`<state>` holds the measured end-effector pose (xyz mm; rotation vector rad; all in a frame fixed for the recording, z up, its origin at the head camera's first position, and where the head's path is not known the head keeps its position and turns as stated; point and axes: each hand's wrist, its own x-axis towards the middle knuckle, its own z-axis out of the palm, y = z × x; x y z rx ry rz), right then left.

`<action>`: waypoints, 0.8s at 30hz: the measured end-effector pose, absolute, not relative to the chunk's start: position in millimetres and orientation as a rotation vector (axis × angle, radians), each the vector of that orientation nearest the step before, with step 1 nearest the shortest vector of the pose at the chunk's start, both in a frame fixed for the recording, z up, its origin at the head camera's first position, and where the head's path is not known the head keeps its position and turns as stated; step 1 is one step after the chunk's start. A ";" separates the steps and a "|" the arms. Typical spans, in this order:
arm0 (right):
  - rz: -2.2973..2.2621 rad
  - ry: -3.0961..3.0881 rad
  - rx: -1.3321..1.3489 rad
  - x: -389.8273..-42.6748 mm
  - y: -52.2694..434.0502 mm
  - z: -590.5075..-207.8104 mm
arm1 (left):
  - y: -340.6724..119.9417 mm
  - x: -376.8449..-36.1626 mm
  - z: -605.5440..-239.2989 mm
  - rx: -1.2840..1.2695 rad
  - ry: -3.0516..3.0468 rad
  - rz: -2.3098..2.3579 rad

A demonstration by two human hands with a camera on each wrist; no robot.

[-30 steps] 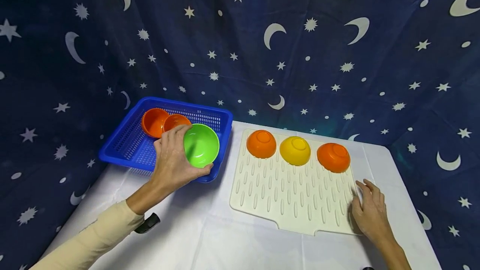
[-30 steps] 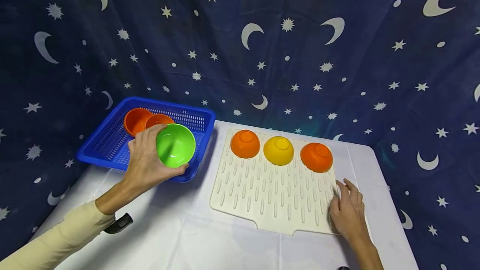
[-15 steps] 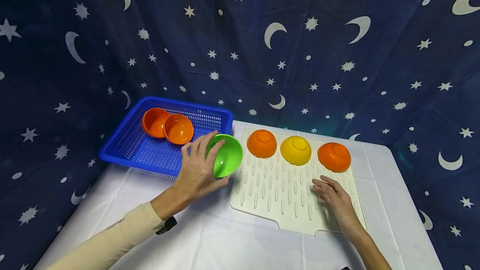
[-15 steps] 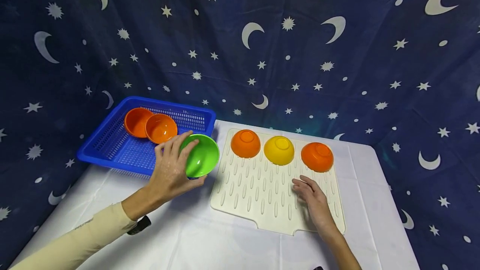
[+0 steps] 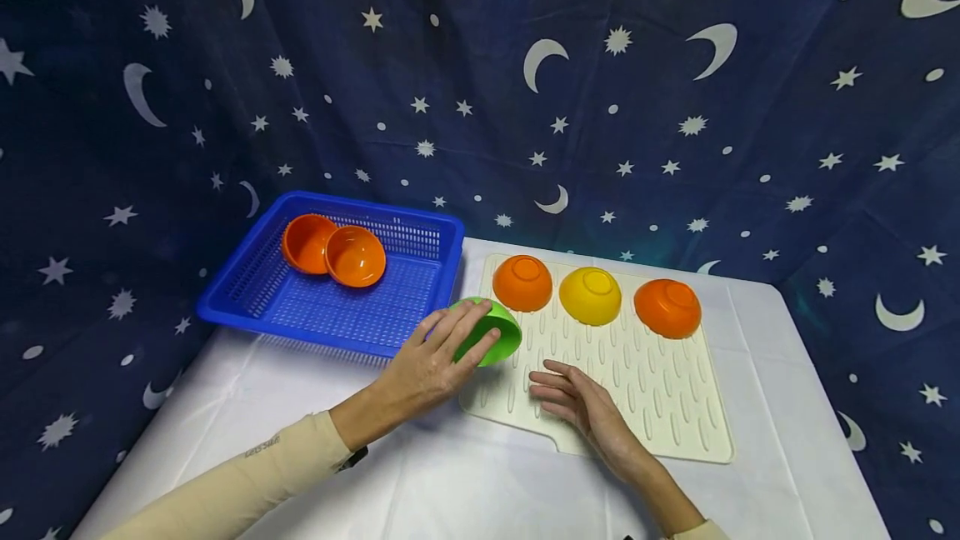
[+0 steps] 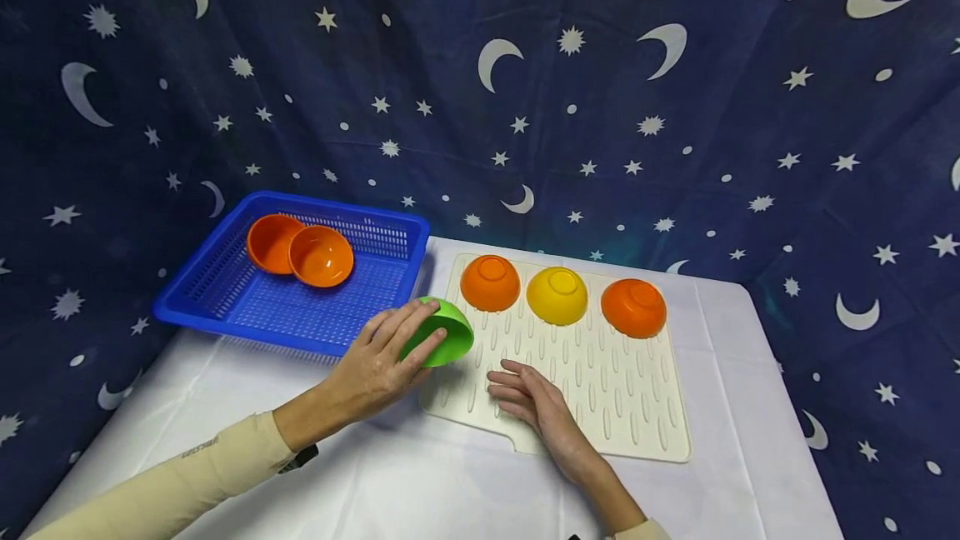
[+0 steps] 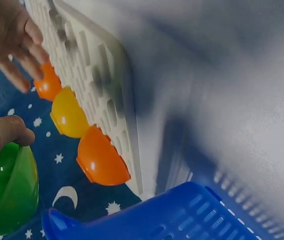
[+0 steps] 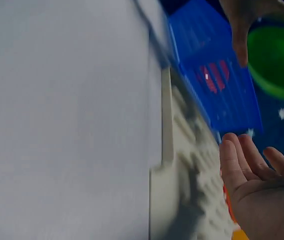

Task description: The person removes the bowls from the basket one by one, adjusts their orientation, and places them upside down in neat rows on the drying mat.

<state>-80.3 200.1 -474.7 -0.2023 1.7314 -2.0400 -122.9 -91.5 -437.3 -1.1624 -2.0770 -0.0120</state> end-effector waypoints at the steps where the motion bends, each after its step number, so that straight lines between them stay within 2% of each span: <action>1: -2.052 1.679 -0.217 -81.2 195.7 -473.8 | -90.9 -122.4 -438.6 -1.189 -2.074 -0.002; 8: -2.181 1.158 -0.258 -86.7 168.1 -468.7 | -87.3 -117.9 -445.7 -1.351 -1.981 0.133; 18: -2.170 1.196 -0.290 -85.8 155.2 -476.6 | -85.2 -117.1 -453.5 -1.380 -1.887 0.171; 24: -2.273 1.258 -0.273 -85.6 152.4 -476.2 | -80.4 -116.2 -455.4 -1.391 -2.087 -0.037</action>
